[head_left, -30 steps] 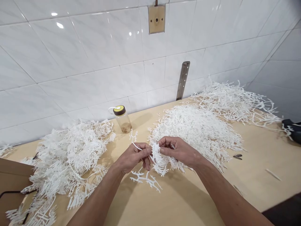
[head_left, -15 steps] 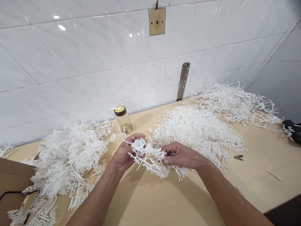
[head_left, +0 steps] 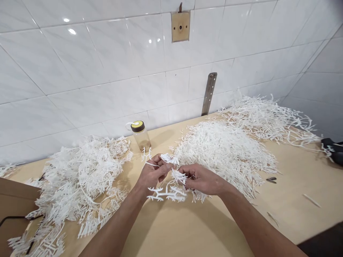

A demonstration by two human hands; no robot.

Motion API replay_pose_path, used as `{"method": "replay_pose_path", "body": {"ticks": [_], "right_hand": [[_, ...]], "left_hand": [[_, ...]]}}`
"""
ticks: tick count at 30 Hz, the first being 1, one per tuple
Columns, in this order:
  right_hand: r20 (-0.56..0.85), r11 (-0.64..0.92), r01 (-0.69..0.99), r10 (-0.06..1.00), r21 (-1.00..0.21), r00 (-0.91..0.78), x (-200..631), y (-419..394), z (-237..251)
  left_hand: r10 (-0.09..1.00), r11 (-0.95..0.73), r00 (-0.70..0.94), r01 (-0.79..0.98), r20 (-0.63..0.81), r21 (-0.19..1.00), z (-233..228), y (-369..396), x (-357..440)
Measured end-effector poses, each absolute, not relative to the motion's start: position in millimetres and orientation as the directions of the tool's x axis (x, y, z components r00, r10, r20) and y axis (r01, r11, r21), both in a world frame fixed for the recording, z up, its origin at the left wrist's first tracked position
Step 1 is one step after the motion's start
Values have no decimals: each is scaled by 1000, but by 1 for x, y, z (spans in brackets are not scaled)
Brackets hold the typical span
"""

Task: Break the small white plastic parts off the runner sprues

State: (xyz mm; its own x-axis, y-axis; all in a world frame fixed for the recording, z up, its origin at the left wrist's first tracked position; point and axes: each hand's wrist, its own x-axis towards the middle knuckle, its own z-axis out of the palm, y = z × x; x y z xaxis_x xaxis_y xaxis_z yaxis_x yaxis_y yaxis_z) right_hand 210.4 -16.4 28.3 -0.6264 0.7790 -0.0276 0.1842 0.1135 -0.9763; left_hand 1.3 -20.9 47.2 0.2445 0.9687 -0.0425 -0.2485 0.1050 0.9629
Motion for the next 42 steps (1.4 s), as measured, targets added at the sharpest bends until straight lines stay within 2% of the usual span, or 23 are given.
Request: {"method": "replay_pose_path", "body": {"ticks": [3, 7, 14, 19, 23, 28, 34, 38, 42], "right_hand": [[-58, 158, 259, 742, -953, -668, 205, -19, 27], [-99, 102, 245, 719, -964, -688, 196, -23, 21], [-81, 32, 163, 763, -986, -641, 193, -26, 17], [-93, 44, 207, 789, -977, -608, 200, -28, 32], [-94, 60, 229, 789, -972, -607, 206, -28, 39], [-58, 84, 256, 863, -963, -502, 210, -27, 35], [73, 191, 142, 808, -971, -585, 203, -26, 28], [75, 125, 85, 894, -988, -441, 197, -23, 18], [95, 87, -40, 913, -995, -396, 194, -23, 15]], "left_hand": [[975, 36, 222, -267, 25, 963, 45, -21, 4], [983, 46, 181, -339, 17, 940, 46, -23, 5], [993, -76, -107, -327, 42, 942, 55, -16, 0], [957, -188, -265, -251, 119, 950, 61, -18, -2], [972, -164, -206, -253, 112, 953, 63, -23, -1], [979, -165, -153, -226, 133, 960, 57, -24, 1], [978, -173, -158, -217, 140, 961, 55, -29, 11], [977, -193, -126, -168, 173, 967, 54, -33, 14], [987, -155, -66, -121, 148, 980, 50, -36, 14]]}}
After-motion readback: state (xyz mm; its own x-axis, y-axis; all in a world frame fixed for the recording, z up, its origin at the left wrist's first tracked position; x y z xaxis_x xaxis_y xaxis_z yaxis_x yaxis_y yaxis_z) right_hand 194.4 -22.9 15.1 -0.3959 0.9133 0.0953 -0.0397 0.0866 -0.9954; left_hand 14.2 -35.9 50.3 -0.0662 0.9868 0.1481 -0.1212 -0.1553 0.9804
